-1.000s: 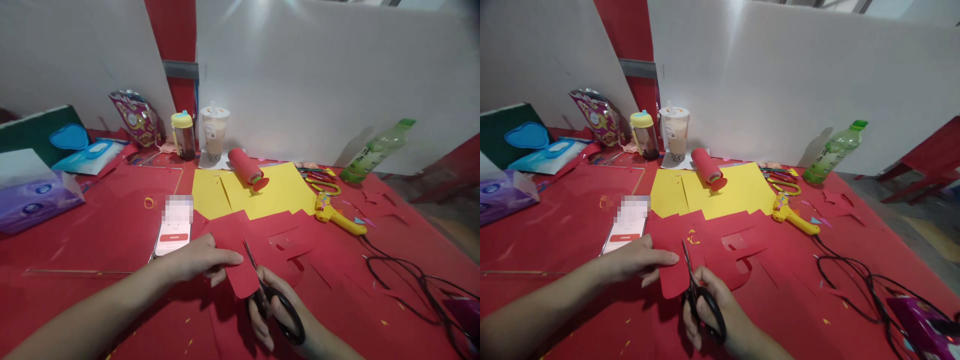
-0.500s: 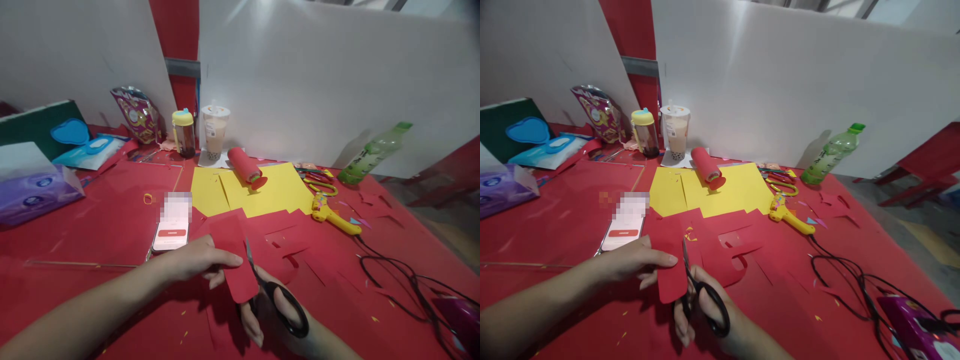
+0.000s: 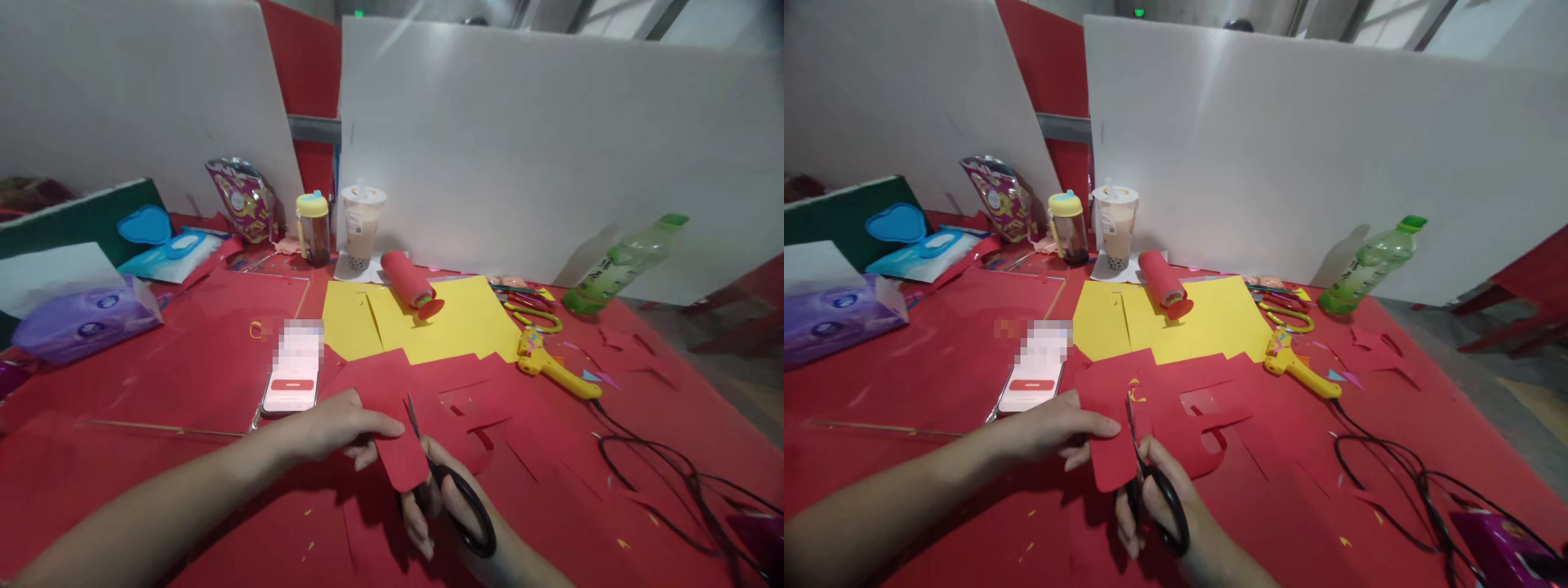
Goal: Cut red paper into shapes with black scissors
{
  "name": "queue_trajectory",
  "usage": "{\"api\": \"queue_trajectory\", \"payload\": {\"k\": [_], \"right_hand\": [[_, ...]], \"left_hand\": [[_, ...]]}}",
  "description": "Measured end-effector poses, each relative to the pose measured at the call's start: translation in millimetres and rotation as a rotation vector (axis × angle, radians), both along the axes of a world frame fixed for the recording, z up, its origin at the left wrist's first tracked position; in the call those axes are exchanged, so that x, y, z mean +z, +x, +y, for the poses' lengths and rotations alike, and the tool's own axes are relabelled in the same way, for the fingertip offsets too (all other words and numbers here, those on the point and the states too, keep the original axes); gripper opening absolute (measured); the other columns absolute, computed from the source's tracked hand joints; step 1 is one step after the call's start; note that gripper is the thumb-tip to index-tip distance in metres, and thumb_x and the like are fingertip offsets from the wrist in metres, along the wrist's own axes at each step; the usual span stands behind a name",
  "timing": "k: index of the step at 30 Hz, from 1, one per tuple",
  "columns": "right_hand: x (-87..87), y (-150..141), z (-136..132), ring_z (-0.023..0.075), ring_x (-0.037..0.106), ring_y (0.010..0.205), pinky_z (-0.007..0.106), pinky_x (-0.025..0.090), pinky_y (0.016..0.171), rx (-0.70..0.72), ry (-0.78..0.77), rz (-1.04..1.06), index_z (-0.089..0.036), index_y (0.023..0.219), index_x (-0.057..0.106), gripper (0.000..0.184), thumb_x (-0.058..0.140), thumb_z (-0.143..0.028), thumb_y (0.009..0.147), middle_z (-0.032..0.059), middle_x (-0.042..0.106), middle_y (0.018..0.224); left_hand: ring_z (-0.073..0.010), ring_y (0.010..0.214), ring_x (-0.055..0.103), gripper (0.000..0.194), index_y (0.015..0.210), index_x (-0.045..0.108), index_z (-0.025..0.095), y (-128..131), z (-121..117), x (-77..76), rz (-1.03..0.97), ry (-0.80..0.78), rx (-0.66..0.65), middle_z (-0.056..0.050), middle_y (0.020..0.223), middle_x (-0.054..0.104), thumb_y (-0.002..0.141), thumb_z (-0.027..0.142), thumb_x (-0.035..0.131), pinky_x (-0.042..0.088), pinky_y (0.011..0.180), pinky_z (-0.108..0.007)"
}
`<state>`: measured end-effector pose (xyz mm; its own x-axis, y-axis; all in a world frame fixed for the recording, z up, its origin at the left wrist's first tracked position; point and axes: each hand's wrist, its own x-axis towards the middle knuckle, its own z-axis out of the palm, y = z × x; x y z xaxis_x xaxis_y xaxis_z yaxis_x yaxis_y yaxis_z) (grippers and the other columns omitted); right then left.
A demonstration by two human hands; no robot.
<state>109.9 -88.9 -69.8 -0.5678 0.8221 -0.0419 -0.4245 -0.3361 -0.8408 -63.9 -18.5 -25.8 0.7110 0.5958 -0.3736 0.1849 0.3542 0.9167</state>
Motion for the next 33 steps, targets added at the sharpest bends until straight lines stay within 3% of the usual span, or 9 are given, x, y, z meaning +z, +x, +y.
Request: {"api": "queue_trajectory", "payload": {"k": [14, 24, 33], "right_hand": [[-12.4, 3, 1, 0.0038, 0.036, 0.032, 0.016, 0.036, 0.038, 0.022, 0.020, -0.071, -0.020, 0.082, 0.037, 0.042, 0.050, -0.060, 0.077, -0.0087, 0.044, 0.048], [0.1, 1, 1, 0.0031, 0.034, 0.029, 0.014, 0.030, 0.034, -0.003, 0.018, -0.108, -0.021, 0.079, 0.034, 0.044, 0.054, -0.060, 0.074, -0.0089, 0.047, 0.046], [-2.9, 3, 1, 0.0057, 0.040, 0.036, 0.017, 0.031, 0.040, 0.004, 0.028, -0.062, -0.017, 0.083, 0.044, 0.044, 0.052, -0.060, 0.076, -0.0049, 0.051, 0.050]], "left_hand": [[-0.0064, 0.032, 0.031, 0.036, 0.040, 0.046, 0.017, 0, 3, 3.4, -0.039, -0.053, 0.002, 0.005, 0.033, 0.040, 0.075, 0.027, 0.048, 0.018, 0.039, -0.025], [-0.0064, 0.030, 0.028, 0.040, 0.035, 0.044, 0.018, 0, -2, 1.6, -0.026, -0.007, 0.047, 0.005, 0.030, 0.037, 0.073, 0.030, 0.048, 0.019, 0.040, -0.025], [-0.0068, 0.031, 0.030, 0.039, 0.037, 0.044, 0.018, 0, -2, 1.5, -0.013, -0.013, -0.013, 0.004, 0.031, 0.038, 0.073, 0.032, 0.048, 0.019, 0.039, -0.025]]}}
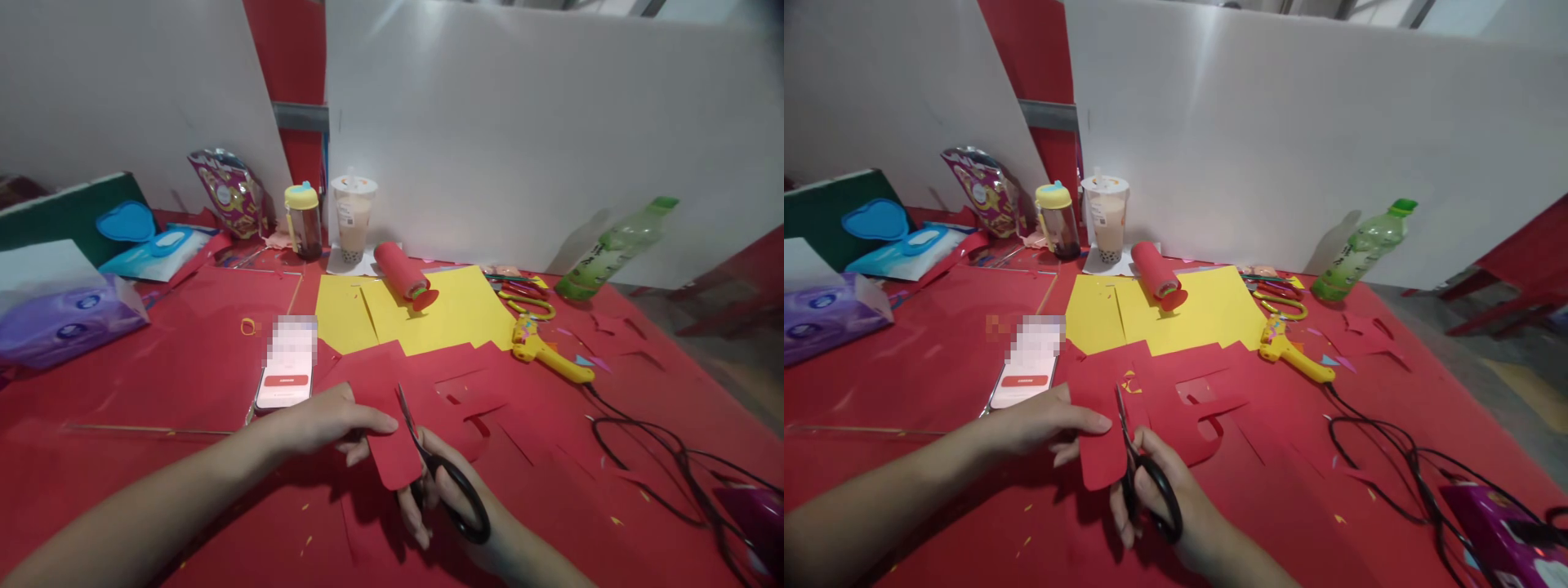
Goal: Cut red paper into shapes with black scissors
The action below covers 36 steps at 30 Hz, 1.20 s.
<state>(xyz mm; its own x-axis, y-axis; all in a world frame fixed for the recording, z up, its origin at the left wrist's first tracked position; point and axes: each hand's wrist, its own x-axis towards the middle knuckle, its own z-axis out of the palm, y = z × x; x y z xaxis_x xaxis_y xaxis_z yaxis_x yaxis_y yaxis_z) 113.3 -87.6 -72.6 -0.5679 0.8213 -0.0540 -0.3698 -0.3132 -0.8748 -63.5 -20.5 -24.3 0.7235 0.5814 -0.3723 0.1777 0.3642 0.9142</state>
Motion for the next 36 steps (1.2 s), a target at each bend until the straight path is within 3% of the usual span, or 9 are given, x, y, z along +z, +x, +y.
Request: {"api": "queue_trajectory", "payload": {"k": [10, 36], "right_hand": [[3.2, -1.2, -1.0, 0.0065, 0.039, 0.037, 0.018, 0.033, 0.042, -0.006, 0.018, -0.042, -0.018, 0.086, 0.043, 0.043, 0.050, -0.059, 0.078, -0.0067, 0.047, 0.048], [3.6, -1.6, -1.4, 0.0037, 0.036, 0.031, 0.015, 0.033, 0.036, -0.004, -0.037, -0.061, -0.023, 0.078, 0.029, 0.044, 0.052, -0.060, 0.076, -0.0093, 0.046, 0.047]], "left_hand": [[-0.0068, 0.030, 0.030, 0.040, 0.036, 0.046, 0.017, 1.8, -4.1, 0.3, -0.010, -0.030, 0.060, 0.005, 0.029, 0.036, 0.073, 0.031, 0.051, 0.020, 0.039, -0.025], [-0.0064, 0.032, 0.031, 0.036, 0.043, 0.050, 0.016, 0.5, 0.7, -4.5, -0.026, -0.075, 0.015, 0.005, 0.032, 0.042, 0.074, 0.032, 0.052, 0.020, 0.037, -0.023]]}}
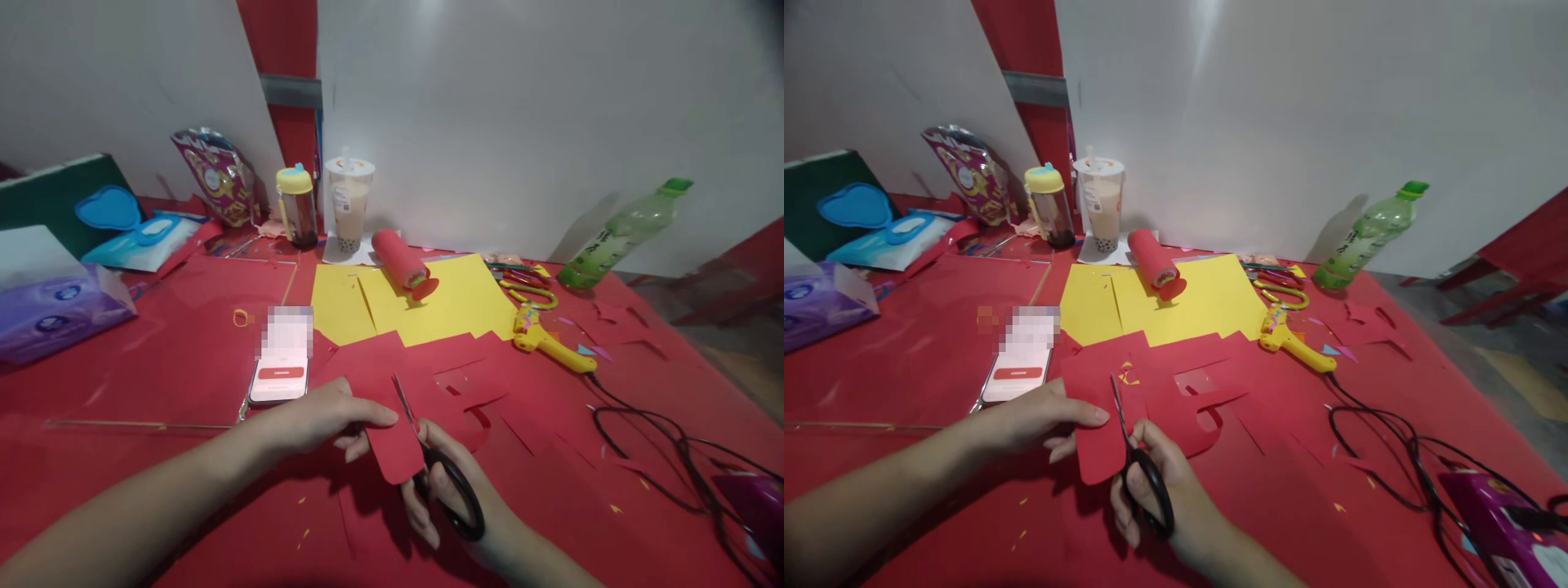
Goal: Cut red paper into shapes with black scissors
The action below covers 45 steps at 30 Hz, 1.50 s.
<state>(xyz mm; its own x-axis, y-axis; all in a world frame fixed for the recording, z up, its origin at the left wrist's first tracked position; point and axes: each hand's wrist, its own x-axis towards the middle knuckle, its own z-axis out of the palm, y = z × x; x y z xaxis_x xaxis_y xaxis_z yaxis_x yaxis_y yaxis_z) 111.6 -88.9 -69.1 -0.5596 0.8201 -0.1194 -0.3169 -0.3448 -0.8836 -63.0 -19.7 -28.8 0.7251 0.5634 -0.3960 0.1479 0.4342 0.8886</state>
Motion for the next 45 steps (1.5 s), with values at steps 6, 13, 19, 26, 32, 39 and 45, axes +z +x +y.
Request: {"api": "queue_trajectory", "payload": {"k": [6, 13, 19, 26, 32, 39, 45], "right_hand": [[-0.7, 0.1, -0.4, 0.0051, 0.036, 0.032, 0.017, 0.034, 0.037, -0.003, 0.008, -0.004, -0.023, 0.079, 0.030, 0.043, 0.052, -0.060, 0.076, -0.0094, 0.045, 0.046], [-2.5, 1.1, 0.4, 0.0072, 0.042, 0.039, 0.020, 0.034, 0.043, 0.002, 0.054, 0.002, -0.017, 0.087, 0.043, 0.045, 0.049, -0.061, 0.077, -0.0052, 0.050, 0.051], [-3.7, 1.5, -0.9, 0.0072, 0.043, 0.041, 0.019, 0.034, 0.043, -0.014, 0.059, 0.052, -0.016, 0.087, 0.046, 0.041, 0.048, -0.056, 0.080, -0.0034, 0.052, 0.054], [0.1, 1.9, 0.9, 0.0076, 0.043, 0.041, 0.019, 0.033, 0.042, 0.002, 0.029, 0.031, -0.017, 0.085, 0.046, 0.041, 0.051, -0.057, 0.078, -0.0040, 0.051, 0.052], [-4.5, 1.5, -1.1, 0.0068, 0.044, 0.042, 0.019, 0.036, 0.044, 0.001, 0.005, 0.062, -0.017, 0.084, 0.044, 0.038, 0.051, -0.055, 0.079, -0.0045, 0.051, 0.054], [-7.5, -0.8, -2.8, 0.0058, 0.042, 0.038, 0.018, 0.033, 0.040, -0.036, -0.007, 0.073, -0.017, 0.085, 0.044, 0.039, 0.053, -0.055, 0.078, -0.0057, 0.049, 0.052], [-5.8, -1.3, -2.7, 0.0059, 0.040, 0.036, 0.018, 0.034, 0.040, -0.039, -0.008, 0.041, -0.018, 0.088, 0.043, 0.041, 0.052, -0.057, 0.078, -0.0073, 0.047, 0.049]], "left_hand": [[-0.0061, 0.030, 0.031, 0.037, 0.040, 0.049, 0.016, 0.4, -0.5, 0.6, -0.018, -0.003, 0.013, 0.004, 0.031, 0.041, 0.074, 0.031, 0.053, 0.020, 0.036, -0.023], [-0.0062, 0.030, 0.031, 0.038, 0.040, 0.048, 0.016, 1.3, -0.9, -1.4, -0.028, 0.022, -0.035, 0.004, 0.032, 0.041, 0.075, 0.031, 0.050, 0.021, 0.036, -0.024], [-0.0061, 0.029, 0.031, 0.035, 0.041, 0.047, 0.016, 2.3, -2.2, 0.6, -0.046, -0.007, -0.031, 0.004, 0.031, 0.041, 0.073, 0.029, 0.052, 0.019, 0.035, -0.024], [-0.0066, 0.029, 0.032, 0.031, 0.043, 0.049, 0.016, 0.9, -1.2, -2.5, 0.023, -0.008, -0.056, 0.004, 0.031, 0.041, 0.071, 0.030, 0.051, 0.019, 0.036, -0.024], [-0.0068, 0.030, 0.030, 0.035, 0.041, 0.048, 0.016, 0.9, -1.4, -1.3, 0.033, -0.004, -0.064, 0.004, 0.031, 0.040, 0.072, 0.031, 0.050, 0.019, 0.037, -0.024], [-0.0062, 0.029, 0.028, 0.036, 0.039, 0.048, 0.016, 3.3, -4.9, -1.4, 0.023, -0.011, 0.009, 0.004, 0.030, 0.039, 0.072, 0.030, 0.051, 0.018, 0.037, -0.025], [-0.0064, 0.028, 0.027, 0.035, 0.041, 0.049, 0.016, 4.1, -5.2, -3.4, 0.025, -0.019, 0.011, 0.005, 0.029, 0.039, 0.071, 0.031, 0.051, 0.016, 0.036, -0.025]]}}
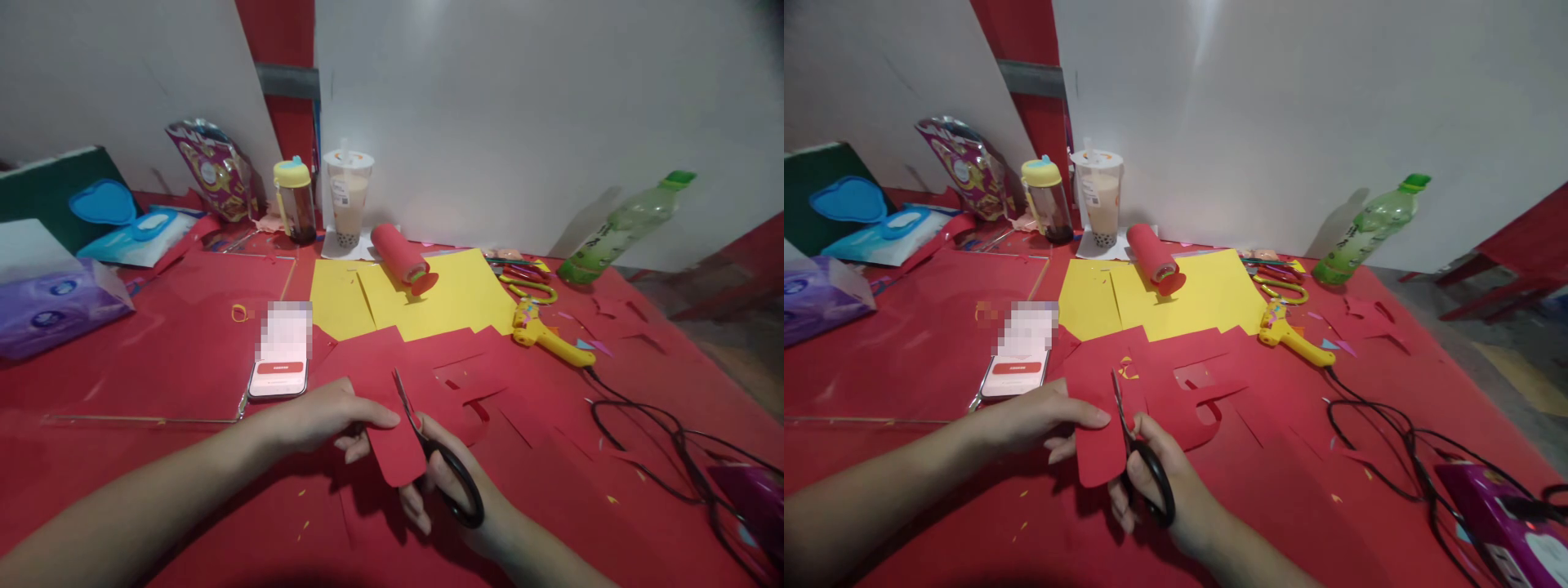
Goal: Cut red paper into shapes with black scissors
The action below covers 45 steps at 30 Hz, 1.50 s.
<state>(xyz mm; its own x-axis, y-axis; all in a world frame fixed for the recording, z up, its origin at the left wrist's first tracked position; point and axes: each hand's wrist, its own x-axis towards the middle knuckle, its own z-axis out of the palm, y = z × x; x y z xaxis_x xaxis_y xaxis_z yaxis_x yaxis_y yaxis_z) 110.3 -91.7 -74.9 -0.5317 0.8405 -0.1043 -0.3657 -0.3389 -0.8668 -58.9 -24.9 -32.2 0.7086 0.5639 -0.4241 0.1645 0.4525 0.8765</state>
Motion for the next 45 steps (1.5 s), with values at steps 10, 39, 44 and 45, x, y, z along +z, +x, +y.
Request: {"api": "queue_trajectory", "payload": {"k": [10, 39, 44, 45], "right_hand": [[6.8, 1, 2, 0.0073, 0.041, 0.040, 0.020, 0.034, 0.043, 0.027, 0.075, -0.020, -0.019, 0.086, 0.042, 0.042, 0.049, -0.060, 0.078, -0.0059, 0.047, 0.051], [7.4, 3, 9, 0.0093, 0.046, 0.051, 0.022, 0.038, 0.050, -0.491, 0.199, -0.018, -0.023, 0.077, 0.041, 0.026, 0.065, -0.031, 0.076, -0.0064, 0.052, 0.061], [6.9, 5, 9, 0.0097, 0.050, 0.057, 0.022, 0.041, 0.054, -0.503, 0.184, -0.141, -0.023, 0.082, 0.042, 0.028, 0.068, -0.027, 0.072, -0.0044, 0.057, 0.066], [8.5, 5, 9, 0.0099, 0.050, 0.057, 0.022, 0.041, 0.054, -0.498, 0.172, -0.169, -0.023, 0.082, 0.043, 0.029, 0.069, -0.027, 0.070, -0.0037, 0.057, 0.067]], "left_hand": [[-0.0063, 0.031, 0.028, 0.036, 0.042, 0.049, 0.016, -1, -1, 0.2, -0.090, 0.018, -0.013, 0.005, 0.031, 0.039, 0.074, 0.034, 0.051, 0.018, 0.040, -0.025], [-0.0110, 0.041, 0.040, 0.056, 0.037, 0.041, 0.020, -9, -4, 6.3, 0.228, 0.179, -0.002, 0.003, 0.038, 0.040, 0.073, 0.063, 0.045, 0.039, 0.051, -0.026], [-0.0090, 0.038, 0.040, 0.050, 0.040, 0.040, 0.019, 0, -10, 10.4, 0.350, 0.248, 0.033, 0.003, 0.039, 0.041, 0.078, 0.052, 0.045, 0.033, 0.043, -0.023], [-0.0086, 0.038, 0.040, 0.049, 0.040, 0.040, 0.019, 1, -11, 11.9, 0.379, 0.276, 0.021, 0.004, 0.039, 0.042, 0.079, 0.049, 0.045, 0.032, 0.043, -0.022]]}}
